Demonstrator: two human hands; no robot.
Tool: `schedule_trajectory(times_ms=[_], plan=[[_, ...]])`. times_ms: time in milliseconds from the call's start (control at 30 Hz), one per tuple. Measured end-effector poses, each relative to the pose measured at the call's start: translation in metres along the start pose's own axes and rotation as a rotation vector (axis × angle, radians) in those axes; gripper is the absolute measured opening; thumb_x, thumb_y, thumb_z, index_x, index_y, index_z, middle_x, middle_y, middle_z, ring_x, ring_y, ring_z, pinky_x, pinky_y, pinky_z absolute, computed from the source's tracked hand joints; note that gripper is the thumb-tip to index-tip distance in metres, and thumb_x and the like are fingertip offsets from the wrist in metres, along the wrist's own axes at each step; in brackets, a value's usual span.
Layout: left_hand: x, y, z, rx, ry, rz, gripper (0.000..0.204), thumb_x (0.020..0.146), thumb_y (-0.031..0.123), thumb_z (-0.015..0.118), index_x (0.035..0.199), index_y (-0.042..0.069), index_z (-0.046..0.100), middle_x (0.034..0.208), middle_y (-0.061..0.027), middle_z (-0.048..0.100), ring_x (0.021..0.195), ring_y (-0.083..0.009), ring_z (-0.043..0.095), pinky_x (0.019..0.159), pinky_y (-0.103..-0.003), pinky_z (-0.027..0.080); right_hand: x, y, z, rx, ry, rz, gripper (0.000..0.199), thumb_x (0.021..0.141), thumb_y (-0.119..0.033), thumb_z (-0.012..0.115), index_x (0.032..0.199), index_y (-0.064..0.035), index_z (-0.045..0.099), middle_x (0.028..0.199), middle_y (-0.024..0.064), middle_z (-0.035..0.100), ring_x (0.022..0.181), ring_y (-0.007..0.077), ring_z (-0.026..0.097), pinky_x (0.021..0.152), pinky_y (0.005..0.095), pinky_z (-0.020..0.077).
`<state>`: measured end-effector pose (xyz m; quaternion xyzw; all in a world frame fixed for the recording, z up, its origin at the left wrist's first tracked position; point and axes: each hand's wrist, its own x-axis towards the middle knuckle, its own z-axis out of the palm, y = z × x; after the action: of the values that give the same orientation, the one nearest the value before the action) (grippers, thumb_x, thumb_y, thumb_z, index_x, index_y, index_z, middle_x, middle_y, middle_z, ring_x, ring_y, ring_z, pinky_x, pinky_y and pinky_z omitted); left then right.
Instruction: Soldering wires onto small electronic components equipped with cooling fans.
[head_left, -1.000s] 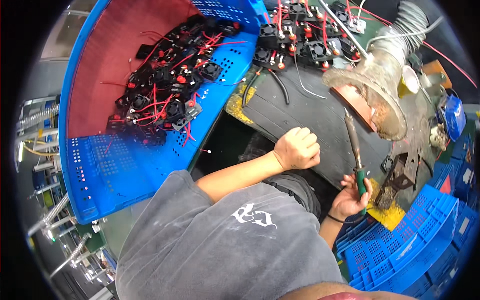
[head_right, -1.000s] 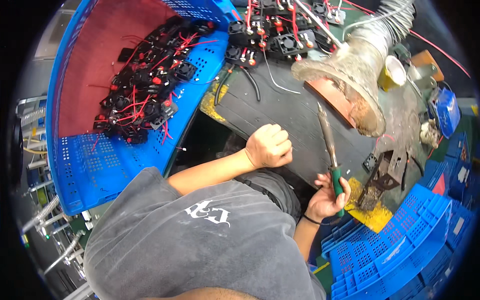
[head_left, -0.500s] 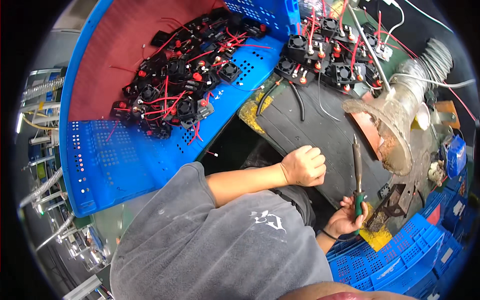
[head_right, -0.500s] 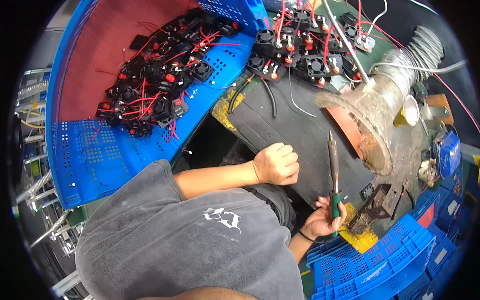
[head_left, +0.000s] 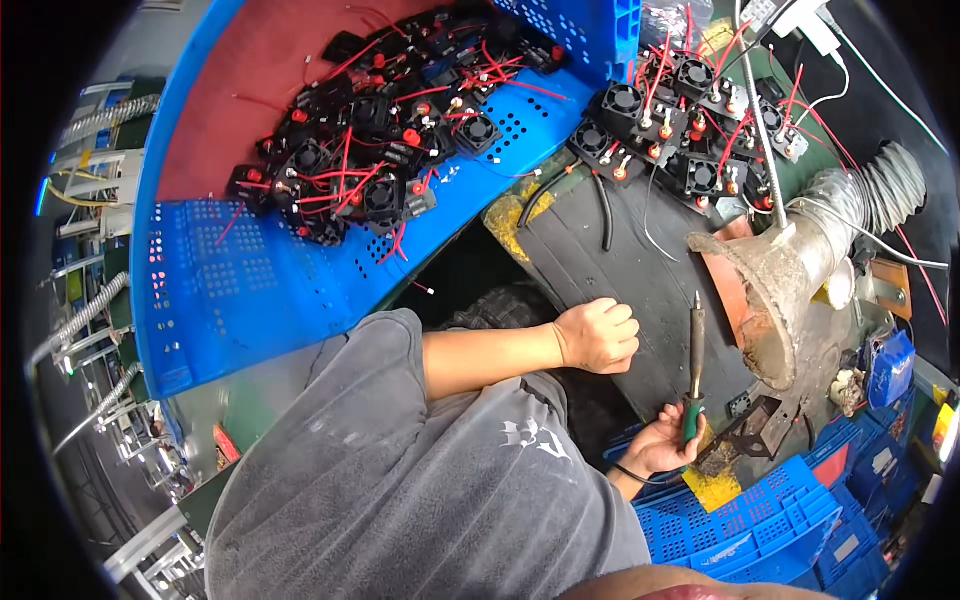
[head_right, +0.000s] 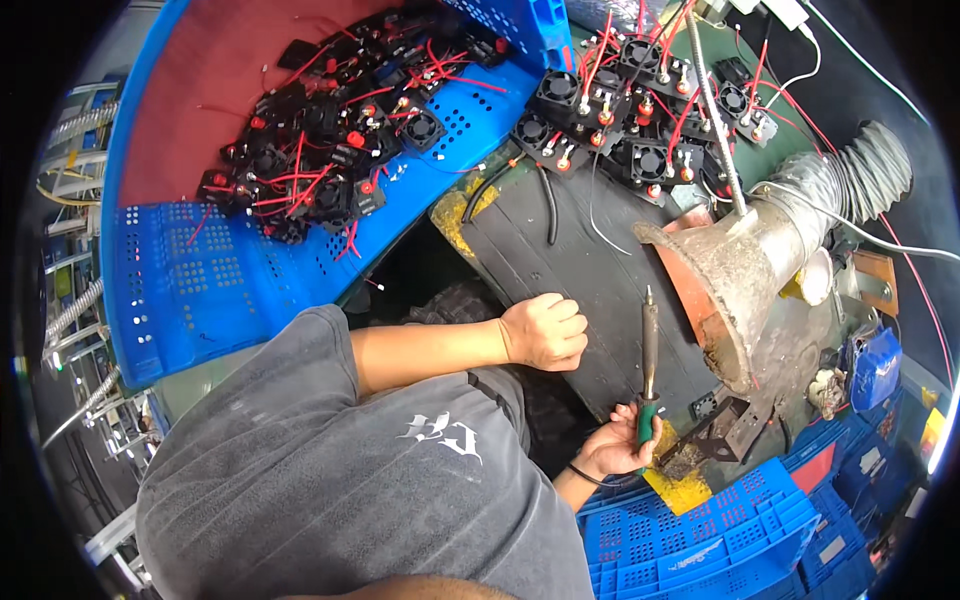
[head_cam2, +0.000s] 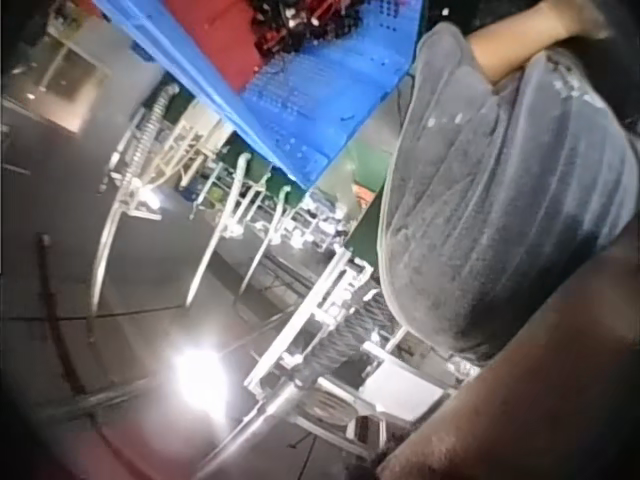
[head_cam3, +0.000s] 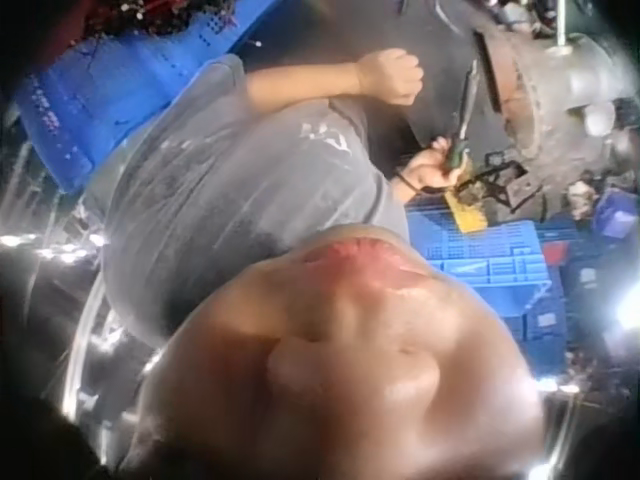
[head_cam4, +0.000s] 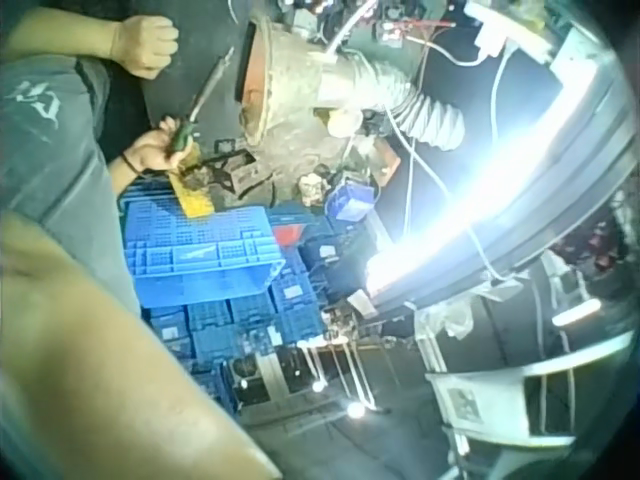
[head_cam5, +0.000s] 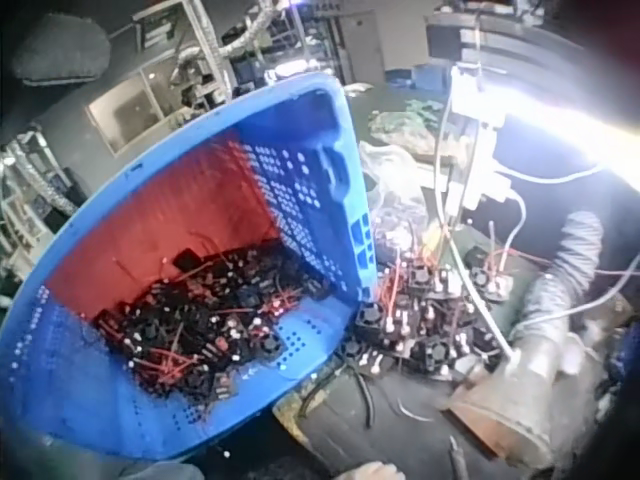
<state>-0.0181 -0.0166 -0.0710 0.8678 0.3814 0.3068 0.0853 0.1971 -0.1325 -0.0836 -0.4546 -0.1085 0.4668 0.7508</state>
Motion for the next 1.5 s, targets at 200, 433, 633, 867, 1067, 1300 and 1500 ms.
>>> schedule_trajectory(times_ms=[200,433,633,867,1067,1300,1500], plan=[[-0.007,0.0,0.001,-0.027,0.128,0.037,0.019,0.064,0.022,0.065,0.06,0.012,0.049,0.065,-0.0013,0.044,0.062,-0.0197,0.048,0.058,-0.031,0.041,0.001,0.003,-0.004,0.135,-0.106,-0.088,0.044,0.087,-0.032,0.049,0.12,-0.0028,0.058,0.106,0.0232,0.064,0.085,0.0312,0.064,0.071,0.0333,0.0546],[-0.016,0.006,-0.029,-0.156,0.055,0.064,0.019,0.072,0.023,0.068,0.064,0.011,0.055,0.069,-0.0042,0.048,0.069,-0.0224,0.052,0.061,-0.033,0.044,0.005,0.005,-0.009,0.151,-0.222,-0.094,0.047,0.088,-0.031,0.046,0.122,-0.0009,0.056,0.107,0.0274,0.062,0.089,0.0324,0.065,0.073,0.0343,0.0568],[-0.035,0.005,-0.14,-0.107,-0.027,-0.127,0.012,0.077,0.017,0.067,0.082,0.008,0.062,0.077,-0.0069,0.057,0.077,-0.0266,0.058,0.067,-0.037,0.049,0.01,0.009,-0.012,0.132,-0.223,-0.119,0.048,0.089,-0.031,0.044,0.124,-0.0008,0.055,0.107,0.0277,0.062,0.087,0.0322,0.066,0.07,0.0328,0.0583],[-0.079,-0.048,-0.231,0.738,0.032,-0.537,0.044,0.076,0.011,0.061,0.119,0.005,0.054,0.113,-0.0105,0.056,0.11,-0.0291,0.049,0.092,-0.039,0.043,0.009,0.008,-0.012,0.106,-0.234,-0.121,0.047,0.09,-0.03,0.043,0.124,0.0005,0.054,0.105,0.0274,0.063,0.086,0.0322,0.067,0.069,0.0321,0.0583],[-0.106,-0.096,-0.234,0.758,0.028,-0.498,0.034,0.081,0.005,0.053,0.114,0.004,0.059,0.114,-0.0095,0.056,0.108,-0.0288,0.05,0.091,-0.036,0.046,0.005,0.007,-0.007,0.078,-0.225,-0.122,0.047,0.091,-0.03,0.042,0.124,0.0018,0.053,0.103,0.0272,0.064,0.083,0.0321,0.067,0.066,0.0319,0.0573],[-0.097,-0.091,-0.251,0.531,0.029,-0.604,0.057,0.063,-0.004,0.073,0.117,0.006,0.057,0.111,-0.0106,0.053,0.106,-0.0313,0.049,0.089,-0.039,0.047,0.005,0.007,-0.007,0.054,-0.201,-0.138,0.048,0.091,-0.031,0.042,0.123,0.0024,0.053,0.102,0.0272,0.065,0.082,0.0319,0.067,0.065,0.0315,0.0565],[-0.098,-0.098,-0.248,0.555,-0.006,-0.608,0.056,0.064,-0.002,0.074,0.116,0.007,0.057,0.112,-0.0105,0.053,0.107,-0.0307,0.05,0.088,-0.04,0.047,0.004,0.006,-0.002,0.048,-0.19,-0.123,0.048,0.09,-0.031,0.043,0.123,0.0025,0.053,0.101,0.0271,0.065,0.079,0.0314,0.067,0.064,0.0311,0.0556]])
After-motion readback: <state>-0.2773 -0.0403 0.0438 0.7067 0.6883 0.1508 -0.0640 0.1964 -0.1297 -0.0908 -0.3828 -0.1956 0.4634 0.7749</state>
